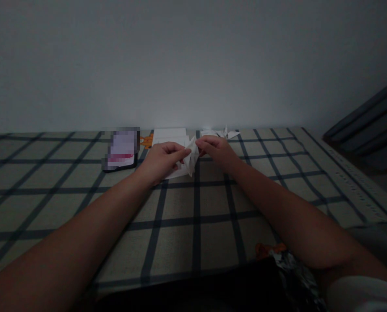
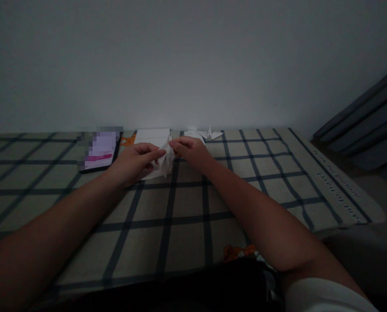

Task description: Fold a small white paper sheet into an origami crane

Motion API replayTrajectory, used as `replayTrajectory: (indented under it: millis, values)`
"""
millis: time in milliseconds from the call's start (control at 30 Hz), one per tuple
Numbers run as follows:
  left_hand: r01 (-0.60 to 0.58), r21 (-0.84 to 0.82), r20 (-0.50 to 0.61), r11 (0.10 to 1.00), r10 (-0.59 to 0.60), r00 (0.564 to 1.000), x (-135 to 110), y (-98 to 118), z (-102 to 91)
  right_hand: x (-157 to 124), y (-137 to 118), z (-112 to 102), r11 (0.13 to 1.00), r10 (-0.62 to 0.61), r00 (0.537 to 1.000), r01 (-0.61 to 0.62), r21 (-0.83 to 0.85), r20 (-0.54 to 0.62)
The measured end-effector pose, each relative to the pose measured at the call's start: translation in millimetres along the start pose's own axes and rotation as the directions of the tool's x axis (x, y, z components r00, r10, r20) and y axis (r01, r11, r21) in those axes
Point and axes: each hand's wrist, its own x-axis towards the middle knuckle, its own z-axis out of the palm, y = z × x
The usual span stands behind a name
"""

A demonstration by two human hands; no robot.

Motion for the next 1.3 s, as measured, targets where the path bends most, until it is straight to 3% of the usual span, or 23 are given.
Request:
replayTrajectory:
  millis: [100,267,433,633,867,1100,1300]
  values:
    - [-0.013,0.035,0.006,0.999,0.012,1.000,0,-2,-0.3,0,0,0,0.998,-0.011,1.000,0.010,-0.054,-0.019]
    - [-0.258,0.111,0.001,0.960,0.260,0.966,5,-7,-3.7,1,-2,0,0.994,-0.060,0.998,0.056,-0.090,-0.037]
    - [-0.385,0.247,-0.002,0.889,0.398,0.917,11,-12,-7.4,1,-2,0,0.995,-0.044,0.999,0.041,-0.094,-0.031]
    - [-0.364,0.308,-0.016,0.879,0.388,0.922,6,-5,-6.6,1,-4,1,1.000,-0.016,0.999,0.016,-0.005,-0.028]
    - [-0.266,0.267,-0.052,0.926,0.290,0.956,3,-5,-4.2,-1,-4,2,1.000,0.014,1.000,-0.014,-0.025,-0.026]
    - [-0.282,0.269,-0.032,0.921,0.302,0.953,3,-4,-5.5,-1,-1,2,1.000,-0.004,1.000,0.003,0.024,0.005]
    - [-0.270,0.310,-0.026,0.912,0.292,0.956,2,-5,-5.3,0,-2,2,0.997,-0.019,1.000,0.018,-0.071,-0.011]
